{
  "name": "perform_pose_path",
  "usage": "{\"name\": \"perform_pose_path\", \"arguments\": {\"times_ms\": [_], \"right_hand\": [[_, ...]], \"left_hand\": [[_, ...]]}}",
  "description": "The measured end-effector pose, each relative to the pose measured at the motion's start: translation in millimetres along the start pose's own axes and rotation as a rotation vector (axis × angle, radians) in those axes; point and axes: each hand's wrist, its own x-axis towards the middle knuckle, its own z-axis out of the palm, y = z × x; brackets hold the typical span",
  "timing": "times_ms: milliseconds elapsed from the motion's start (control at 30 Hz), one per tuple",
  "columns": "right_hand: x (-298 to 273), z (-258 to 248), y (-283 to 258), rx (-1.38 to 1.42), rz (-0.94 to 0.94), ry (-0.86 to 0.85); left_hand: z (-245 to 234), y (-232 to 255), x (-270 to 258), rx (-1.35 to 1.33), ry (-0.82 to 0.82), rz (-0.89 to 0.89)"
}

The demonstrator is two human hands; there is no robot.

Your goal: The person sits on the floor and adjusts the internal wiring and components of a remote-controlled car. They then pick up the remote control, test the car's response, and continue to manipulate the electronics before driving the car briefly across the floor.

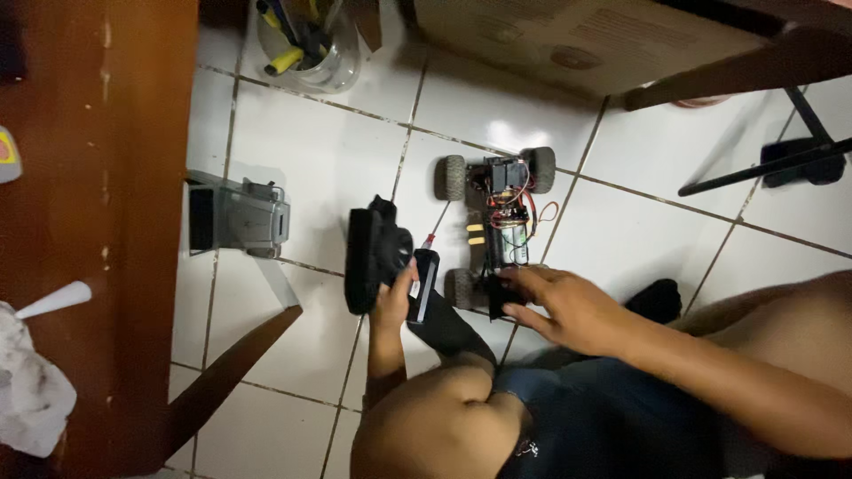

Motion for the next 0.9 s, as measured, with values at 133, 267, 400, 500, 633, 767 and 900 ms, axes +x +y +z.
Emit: {"name": "perform_pose_path", "arguments": {"times_ms": [133, 267, 400, 500, 633, 767, 900], "right_hand": [[16.6, 12.5, -16.9, 0.482, -0.139, 0.088], [26.5, 28.7, -20.1, 0.628, -0.339, 0.202], [31.6, 39.1, -18.7, 0.616, -0.287, 0.258], [34.8, 40.7, -17.3, 0.602, -0.333, 0.294], [35.0, 39.9, -15.0, 0.587, -0.31, 0.31], [33.8, 38.4, -13.7, 0.639, -0.257, 0.287], [35.4, 39.3, -13.8, 0.664, -0.276, 0.332]], "left_hand": [[9.8, 5.2, -20.6, 0.033, -0.076, -0.04], [26.9, 5.0, -21.8, 0.01, -0.105, -0.07], [32.7, 6.2, -25.5, -0.003, -0.117, -0.095], [31.6, 6.5, -24.3, -0.004, -0.125, -0.101], [32.0, 3.9, -20.6, -0.007, -0.135, -0.104], [32.8, 3.0, -21.6, -0.014, -0.133, -0.11], [35.8, 3.4, -24.2, -0.022, -0.133, -0.12]]}}
